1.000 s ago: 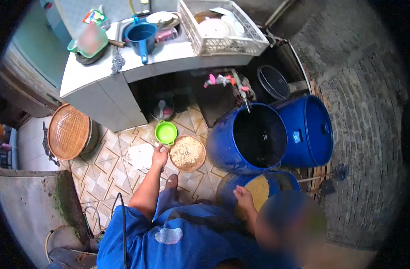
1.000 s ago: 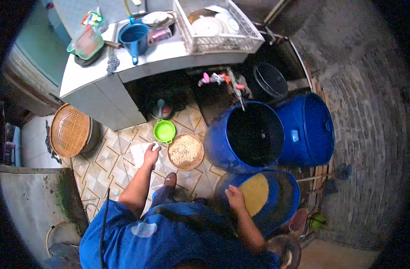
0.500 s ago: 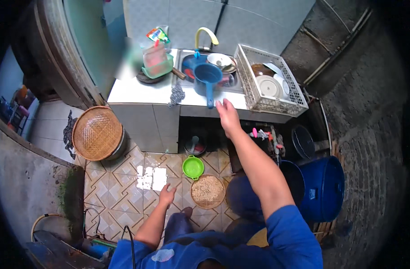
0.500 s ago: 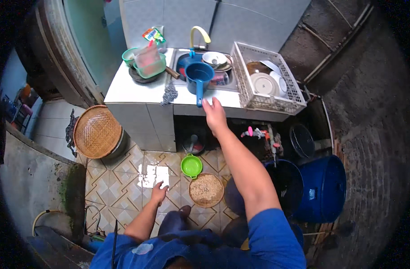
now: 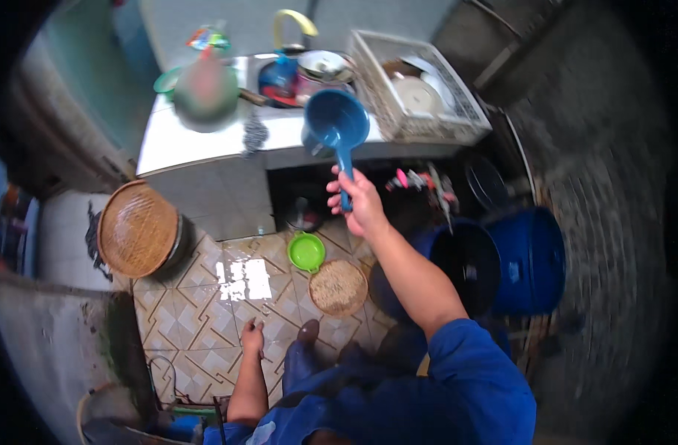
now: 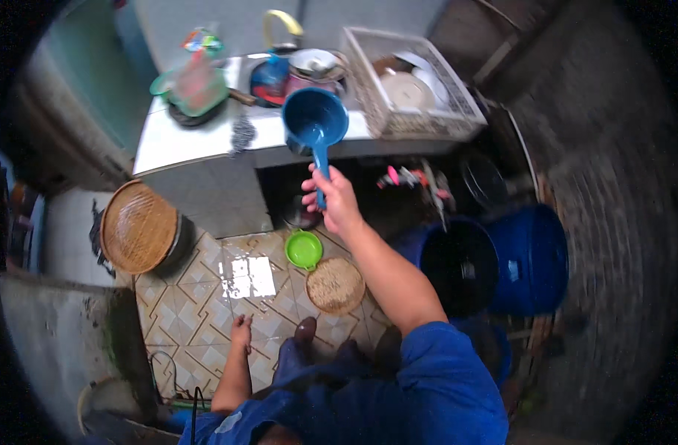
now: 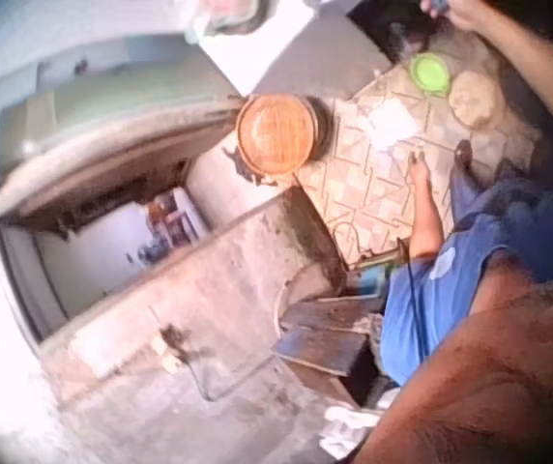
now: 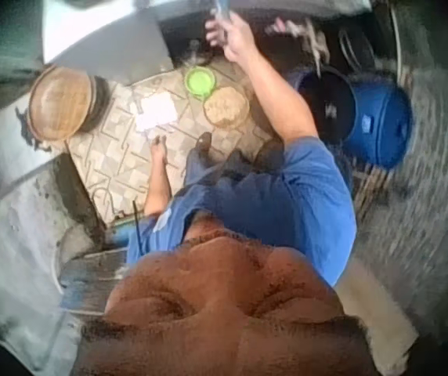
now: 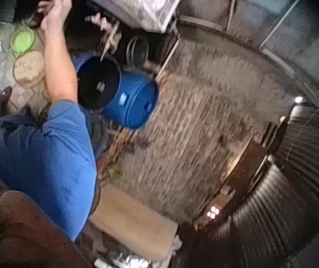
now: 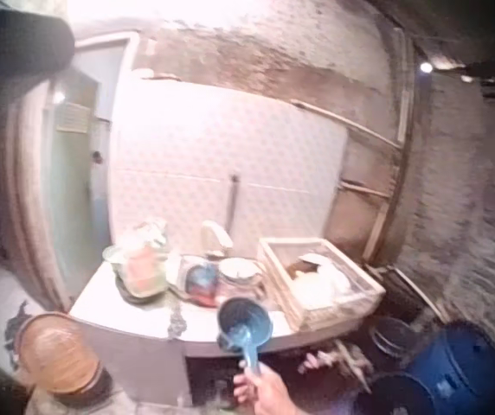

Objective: The person empties a large blue barrel, rinses a bamboo sieve with water from a scoop, and then scrubs a green plastic bowl with a scouring pad before rinsing it.

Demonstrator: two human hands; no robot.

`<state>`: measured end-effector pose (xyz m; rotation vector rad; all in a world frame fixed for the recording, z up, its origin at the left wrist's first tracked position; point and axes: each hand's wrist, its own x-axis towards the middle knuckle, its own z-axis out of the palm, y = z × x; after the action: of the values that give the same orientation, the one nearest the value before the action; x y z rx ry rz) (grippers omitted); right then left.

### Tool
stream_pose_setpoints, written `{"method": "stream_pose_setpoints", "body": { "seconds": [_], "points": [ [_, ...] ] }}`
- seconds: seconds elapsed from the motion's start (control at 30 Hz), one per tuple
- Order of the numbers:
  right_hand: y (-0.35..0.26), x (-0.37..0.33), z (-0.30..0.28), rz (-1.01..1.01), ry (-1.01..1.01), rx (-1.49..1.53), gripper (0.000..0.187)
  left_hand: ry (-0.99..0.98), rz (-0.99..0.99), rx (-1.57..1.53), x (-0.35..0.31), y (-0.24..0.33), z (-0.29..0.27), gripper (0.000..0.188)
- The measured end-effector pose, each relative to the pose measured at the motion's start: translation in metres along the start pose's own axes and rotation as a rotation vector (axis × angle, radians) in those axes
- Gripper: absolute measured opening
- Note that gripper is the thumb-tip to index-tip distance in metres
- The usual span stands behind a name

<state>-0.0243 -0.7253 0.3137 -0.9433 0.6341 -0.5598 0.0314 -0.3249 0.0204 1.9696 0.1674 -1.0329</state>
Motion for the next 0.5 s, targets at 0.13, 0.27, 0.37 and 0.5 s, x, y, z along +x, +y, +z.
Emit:
{"method": "stream_pose_setpoints", "body": {
  "seconds": [0.13, 0.27, 0.37, 0.5],
  "points": [
    [0.008, -0.12, -0.073, -0.115, 0.239, -0.094, 0.032, -0.011, 0.052, -0.088, 0.043, 0.002, 0.004, 0.052],
    [0.017, -0.214, -0.166, -0.124, 0.666, -0.275, 0.015, -0.024, 0.121, -0.004, 0.059, 0.026, 0.009, 0.054],
    [0.043, -0.252, -0.269, 0.079, 0.917, -0.751, 0.028, -0.065, 0.112, 0.089, 0.05, 0.048, 0.019, 0.057],
    [0.059, -0.257, -0.35, 0.511, 0.999, -1.25, 0.031, -0.085, -0.002, 0.077, -0.037, 0.122, 0.051, 0.06]
  ]
}}
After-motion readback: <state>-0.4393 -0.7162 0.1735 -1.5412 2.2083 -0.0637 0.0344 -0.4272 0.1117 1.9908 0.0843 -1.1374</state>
